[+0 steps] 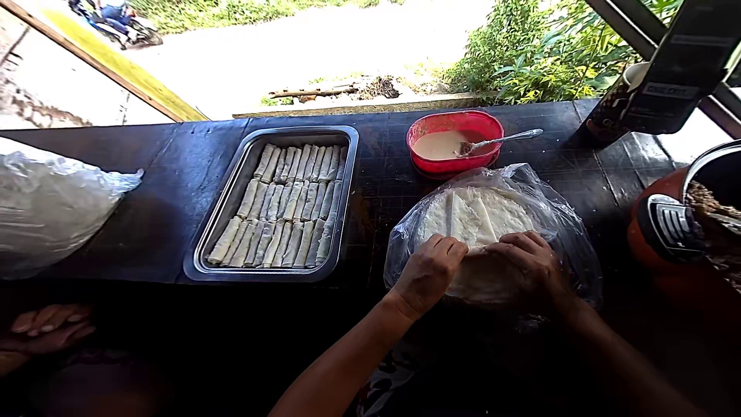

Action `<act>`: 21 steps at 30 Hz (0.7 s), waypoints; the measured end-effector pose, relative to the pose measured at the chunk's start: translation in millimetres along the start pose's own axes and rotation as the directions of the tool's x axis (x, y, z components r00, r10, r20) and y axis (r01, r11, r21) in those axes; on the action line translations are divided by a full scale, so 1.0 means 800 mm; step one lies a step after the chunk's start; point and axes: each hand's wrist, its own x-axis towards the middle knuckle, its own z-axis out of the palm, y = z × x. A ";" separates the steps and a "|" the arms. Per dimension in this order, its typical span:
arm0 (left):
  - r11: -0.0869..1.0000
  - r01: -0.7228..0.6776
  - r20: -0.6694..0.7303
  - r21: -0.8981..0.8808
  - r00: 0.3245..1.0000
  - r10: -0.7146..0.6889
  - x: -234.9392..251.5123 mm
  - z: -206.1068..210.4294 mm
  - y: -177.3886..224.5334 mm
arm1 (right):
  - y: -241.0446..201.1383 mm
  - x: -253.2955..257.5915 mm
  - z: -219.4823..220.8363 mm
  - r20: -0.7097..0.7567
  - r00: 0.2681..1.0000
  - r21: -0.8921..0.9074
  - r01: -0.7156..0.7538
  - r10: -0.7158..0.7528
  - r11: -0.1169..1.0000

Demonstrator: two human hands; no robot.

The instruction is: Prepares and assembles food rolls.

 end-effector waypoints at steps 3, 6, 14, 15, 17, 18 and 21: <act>0.999 0.004 0.021 0.043 1.000 -0.005 0.013 -0.001 -0.009 | 0.004 0.013 0.001 0.019 0.998 0.041 -0.059 0.058 0.997; 0.997 -0.018 0.004 0.072 1.000 0.018 0.021 0.001 -0.012 | 0.009 0.020 0.007 -0.015 0.998 0.039 -0.063 0.063 0.997; 0.987 -0.032 0.069 0.158 0.997 0.022 0.015 -0.003 -0.001 | -0.003 0.000 0.010 -0.053 0.996 -0.174 0.058 -0.068 0.983; 0.989 -0.017 0.083 0.147 0.997 0.005 0.016 -0.004 -0.003 | -0.002 0.001 0.009 -0.047 0.997 -0.166 0.047 -0.056 0.985; 0.994 0.012 0.090 0.106 0.996 -0.021 0.021 -0.007 -0.008 | 0.001 0.007 0.008 -0.058 0.998 -0.129 0.015 -0.022 0.992; 0.995 0.026 0.089 0.094 0.995 -0.034 0.024 -0.009 -0.011 | 0.003 0.010 0.007 -0.073 0.997 -0.107 -0.008 0.000 0.994; 0.996 0.053 0.086 0.067 0.995 -0.059 0.034 -0.011 -0.019 | 0.009 0.021 0.010 -0.109 0.993 -0.041 -0.041 0.036 0.998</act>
